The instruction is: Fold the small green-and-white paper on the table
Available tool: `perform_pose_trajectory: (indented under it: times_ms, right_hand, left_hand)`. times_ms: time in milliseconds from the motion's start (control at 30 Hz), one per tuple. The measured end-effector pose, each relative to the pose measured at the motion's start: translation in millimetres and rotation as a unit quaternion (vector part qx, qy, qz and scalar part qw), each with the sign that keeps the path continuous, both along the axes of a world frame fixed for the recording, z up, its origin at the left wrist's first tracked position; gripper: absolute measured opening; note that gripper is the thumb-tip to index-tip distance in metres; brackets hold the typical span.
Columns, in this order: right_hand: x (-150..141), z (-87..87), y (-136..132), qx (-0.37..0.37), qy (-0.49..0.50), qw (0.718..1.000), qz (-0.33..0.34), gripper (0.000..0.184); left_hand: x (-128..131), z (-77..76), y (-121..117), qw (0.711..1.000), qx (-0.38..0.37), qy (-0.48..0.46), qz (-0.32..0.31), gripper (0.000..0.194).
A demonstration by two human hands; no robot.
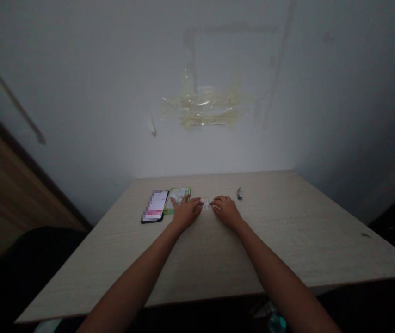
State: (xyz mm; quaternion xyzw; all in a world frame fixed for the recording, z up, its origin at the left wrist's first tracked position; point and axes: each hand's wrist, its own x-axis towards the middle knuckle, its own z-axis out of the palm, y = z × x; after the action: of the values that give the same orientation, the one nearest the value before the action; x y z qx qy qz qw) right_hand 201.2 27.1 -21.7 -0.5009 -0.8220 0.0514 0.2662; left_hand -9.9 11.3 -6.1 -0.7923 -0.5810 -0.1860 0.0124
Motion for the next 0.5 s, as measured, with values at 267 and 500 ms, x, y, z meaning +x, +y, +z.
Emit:
perform_pose_trajectory:
  times_ms: [267,500]
  right_hand:
    - [0.3,-1.7,1.2,0.003,0.005,1.0,0.002,0.025]
    - [2.5,-2.1,2.3,0.002,-0.013,1.0,0.011,0.027]
  left_hand:
    - [-1.8,0.5,0.1,1.0,0.004,0.016,-0.003,0.036]
    - [0.3,0.3,-3.5,0.999,0.038,0.03,-0.015,0.036]
